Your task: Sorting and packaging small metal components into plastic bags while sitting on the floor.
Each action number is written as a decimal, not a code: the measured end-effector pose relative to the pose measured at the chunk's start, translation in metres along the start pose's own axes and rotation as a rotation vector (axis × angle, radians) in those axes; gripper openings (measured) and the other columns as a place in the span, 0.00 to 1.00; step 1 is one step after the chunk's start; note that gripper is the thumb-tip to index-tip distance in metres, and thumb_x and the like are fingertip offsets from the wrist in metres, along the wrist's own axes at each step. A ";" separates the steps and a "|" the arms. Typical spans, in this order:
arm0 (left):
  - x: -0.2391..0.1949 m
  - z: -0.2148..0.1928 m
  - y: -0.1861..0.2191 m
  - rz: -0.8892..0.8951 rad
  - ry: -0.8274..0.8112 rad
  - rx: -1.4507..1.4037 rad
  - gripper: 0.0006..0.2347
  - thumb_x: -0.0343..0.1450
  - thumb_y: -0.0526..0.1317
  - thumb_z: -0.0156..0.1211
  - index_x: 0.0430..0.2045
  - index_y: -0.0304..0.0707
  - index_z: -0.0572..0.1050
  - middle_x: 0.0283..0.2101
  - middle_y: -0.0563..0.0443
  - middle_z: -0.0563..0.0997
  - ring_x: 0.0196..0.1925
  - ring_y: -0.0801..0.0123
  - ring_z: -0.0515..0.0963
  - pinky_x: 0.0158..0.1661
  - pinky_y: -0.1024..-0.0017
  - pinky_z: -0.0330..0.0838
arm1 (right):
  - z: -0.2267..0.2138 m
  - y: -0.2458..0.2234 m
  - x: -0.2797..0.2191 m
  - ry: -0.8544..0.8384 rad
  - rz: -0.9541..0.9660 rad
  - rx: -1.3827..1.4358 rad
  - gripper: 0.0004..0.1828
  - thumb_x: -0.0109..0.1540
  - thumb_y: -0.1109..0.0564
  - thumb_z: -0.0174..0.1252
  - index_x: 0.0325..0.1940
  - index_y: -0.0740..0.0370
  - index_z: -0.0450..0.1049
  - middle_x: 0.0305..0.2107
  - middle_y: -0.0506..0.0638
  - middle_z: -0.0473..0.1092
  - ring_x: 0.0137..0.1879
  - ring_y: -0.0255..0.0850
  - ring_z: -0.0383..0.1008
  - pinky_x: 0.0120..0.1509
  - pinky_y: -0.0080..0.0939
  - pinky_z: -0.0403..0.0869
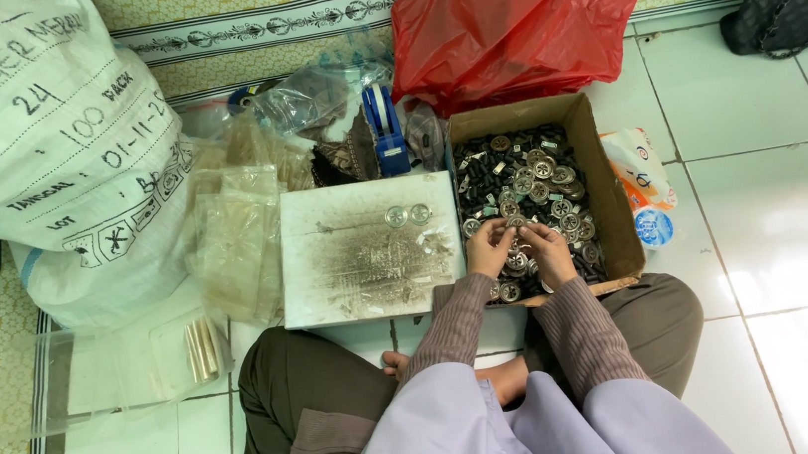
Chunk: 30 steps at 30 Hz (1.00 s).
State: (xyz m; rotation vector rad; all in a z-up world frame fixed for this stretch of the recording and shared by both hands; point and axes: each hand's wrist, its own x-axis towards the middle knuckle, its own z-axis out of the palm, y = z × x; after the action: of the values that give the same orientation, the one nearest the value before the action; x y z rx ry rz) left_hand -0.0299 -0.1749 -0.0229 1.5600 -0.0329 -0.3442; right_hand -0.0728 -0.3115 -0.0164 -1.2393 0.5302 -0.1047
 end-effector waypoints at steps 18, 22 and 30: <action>-0.008 -0.192 0.062 0.061 0.513 0.353 0.08 0.75 0.35 0.60 0.45 0.32 0.79 0.41 0.38 0.83 0.46 0.50 0.83 0.49 0.59 0.77 | 0.182 -0.032 -0.024 -0.390 -0.716 -0.955 0.20 0.67 0.55 0.59 0.64 0.62 0.73 0.62 0.66 0.67 0.70 0.66 0.63 0.70 0.65 0.65; -0.004 -0.197 0.044 0.048 0.535 0.493 0.09 0.75 0.37 0.58 0.48 0.34 0.77 0.43 0.40 0.82 0.47 0.55 0.83 0.47 0.63 0.80 | 0.195 -0.016 -0.029 -0.451 -0.811 -1.386 0.29 0.69 0.40 0.51 0.71 0.53 0.66 0.68 0.60 0.63 0.75 0.58 0.58 0.77 0.65 0.55; -0.018 -0.191 0.037 0.385 0.617 0.786 0.19 0.73 0.45 0.63 0.56 0.40 0.70 0.54 0.43 0.69 0.57 0.55 0.75 0.57 0.58 0.73 | 0.197 -0.014 -0.032 -0.416 -0.669 -1.489 0.31 0.73 0.36 0.40 0.74 0.52 0.62 0.72 0.56 0.59 0.79 0.52 0.52 0.82 0.61 0.44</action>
State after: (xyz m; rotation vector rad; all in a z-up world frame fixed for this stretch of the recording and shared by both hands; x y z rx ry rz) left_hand 0.0053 0.0137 0.0130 2.3230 0.0159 0.5290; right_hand -0.0122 -0.1333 0.0506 -2.7758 -0.3363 0.0115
